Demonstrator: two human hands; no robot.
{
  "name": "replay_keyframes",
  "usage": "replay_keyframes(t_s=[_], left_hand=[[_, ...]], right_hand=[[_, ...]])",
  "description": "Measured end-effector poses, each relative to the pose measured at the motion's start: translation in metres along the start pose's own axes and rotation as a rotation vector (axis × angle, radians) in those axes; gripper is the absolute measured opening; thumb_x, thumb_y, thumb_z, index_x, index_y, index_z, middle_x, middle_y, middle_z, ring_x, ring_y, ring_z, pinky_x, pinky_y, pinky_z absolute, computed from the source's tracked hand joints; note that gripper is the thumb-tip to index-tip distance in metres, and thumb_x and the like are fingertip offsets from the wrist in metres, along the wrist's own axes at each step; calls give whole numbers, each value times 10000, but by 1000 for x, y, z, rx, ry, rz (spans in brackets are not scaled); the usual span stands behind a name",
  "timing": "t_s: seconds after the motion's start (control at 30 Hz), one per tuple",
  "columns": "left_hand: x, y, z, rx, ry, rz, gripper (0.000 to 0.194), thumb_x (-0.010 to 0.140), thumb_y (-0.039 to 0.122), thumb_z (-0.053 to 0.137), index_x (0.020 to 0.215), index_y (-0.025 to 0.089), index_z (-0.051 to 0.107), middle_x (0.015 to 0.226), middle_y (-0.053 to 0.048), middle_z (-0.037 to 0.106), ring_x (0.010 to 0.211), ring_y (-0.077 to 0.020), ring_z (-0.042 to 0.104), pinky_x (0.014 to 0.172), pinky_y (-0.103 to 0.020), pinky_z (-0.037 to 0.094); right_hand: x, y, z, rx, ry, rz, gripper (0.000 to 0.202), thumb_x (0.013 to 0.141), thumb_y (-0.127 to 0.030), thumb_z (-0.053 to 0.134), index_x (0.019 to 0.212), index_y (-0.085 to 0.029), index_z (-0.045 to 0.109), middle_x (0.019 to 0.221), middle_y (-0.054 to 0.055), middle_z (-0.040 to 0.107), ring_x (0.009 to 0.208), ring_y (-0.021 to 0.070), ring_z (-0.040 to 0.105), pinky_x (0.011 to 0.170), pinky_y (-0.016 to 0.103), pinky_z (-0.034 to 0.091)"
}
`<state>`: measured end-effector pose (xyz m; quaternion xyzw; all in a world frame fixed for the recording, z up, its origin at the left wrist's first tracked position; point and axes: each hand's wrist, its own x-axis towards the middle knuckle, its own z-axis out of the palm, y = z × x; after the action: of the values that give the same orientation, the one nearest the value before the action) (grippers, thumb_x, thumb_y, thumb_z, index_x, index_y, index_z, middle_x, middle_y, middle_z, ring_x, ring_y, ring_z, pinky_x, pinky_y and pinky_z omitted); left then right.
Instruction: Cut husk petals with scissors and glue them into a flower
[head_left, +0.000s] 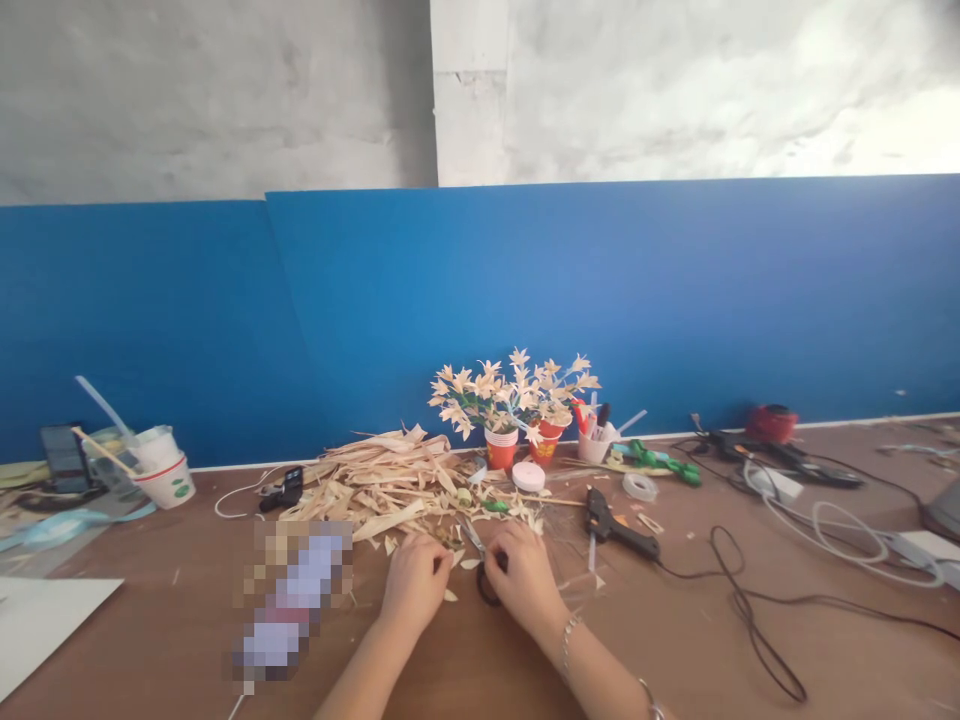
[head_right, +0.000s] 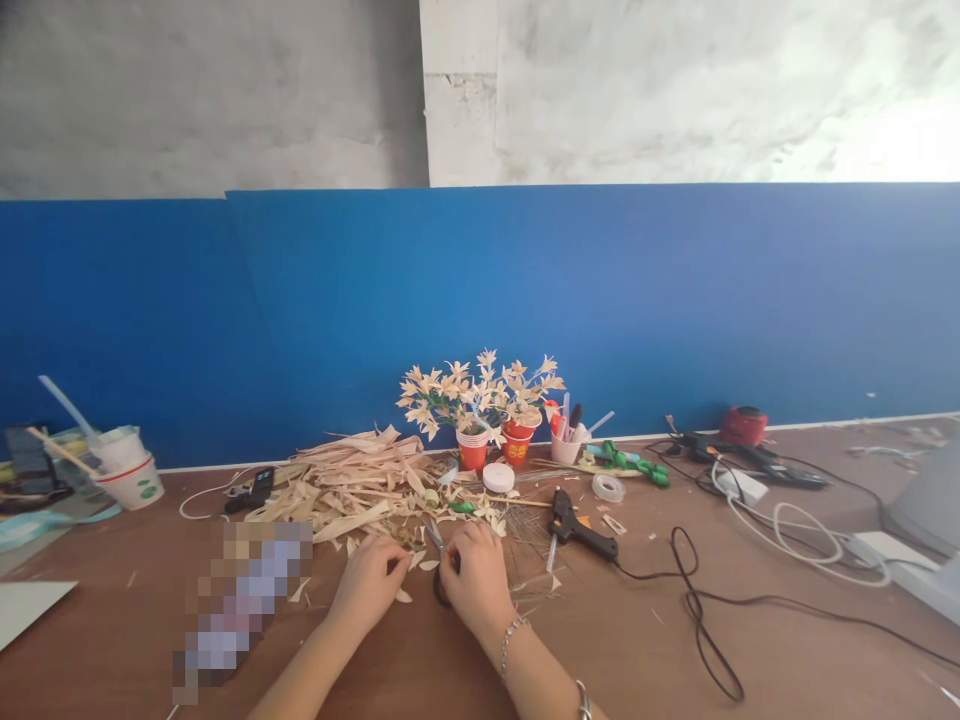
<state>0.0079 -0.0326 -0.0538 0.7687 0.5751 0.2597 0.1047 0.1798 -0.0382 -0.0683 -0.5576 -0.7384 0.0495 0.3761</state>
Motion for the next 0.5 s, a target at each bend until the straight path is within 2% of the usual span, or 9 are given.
replay_keyframes(t_s=[0.07, 0.2, 0.33, 0.5], left_hand=[[1, -5, 3, -66, -7, -19, 192, 728, 106, 524, 724, 206, 688, 794, -31, 664, 858, -206, 554, 780, -307, 401], [3, -15, 7, -134, -13, -81, 342, 690, -19, 477, 865, 197, 676, 868, -32, 673, 895, -179, 568, 824, -301, 420], [6, -21, 10, -182, -9, -95, 363, 733, -21, 415, 915, 169, 664, 907, -62, 677, 890, -166, 592, 845, -308, 436], [10, -26, 14, -283, 18, -24, 386, 756, -3, 378, 985, 182, 629, 976, -59, 682, 933, -166, 604, 860, -328, 453]], right_hand=[[0, -3, -2, 14, -12, -10, 140, 705, -82, 518, 618, -186, 554, 732, 38, 567, 773, 193, 486, 711, 307, 336], [-4, -17, -9, 67, -153, -131, 133, 742, -108, 535, 707, -204, 621, 868, 33, 589, 836, 188, 485, 720, 304, 331], [-11, -31, -6, 34, -288, -244, 80, 745, -201, 610, 790, -248, 656, 1001, 17, 581, 917, 206, 469, 747, 323, 312], [-16, -34, 9, -37, -295, -283, 66, 761, -226, 613, 801, -244, 663, 929, 28, 577, 903, 210, 458, 728, 324, 305]])
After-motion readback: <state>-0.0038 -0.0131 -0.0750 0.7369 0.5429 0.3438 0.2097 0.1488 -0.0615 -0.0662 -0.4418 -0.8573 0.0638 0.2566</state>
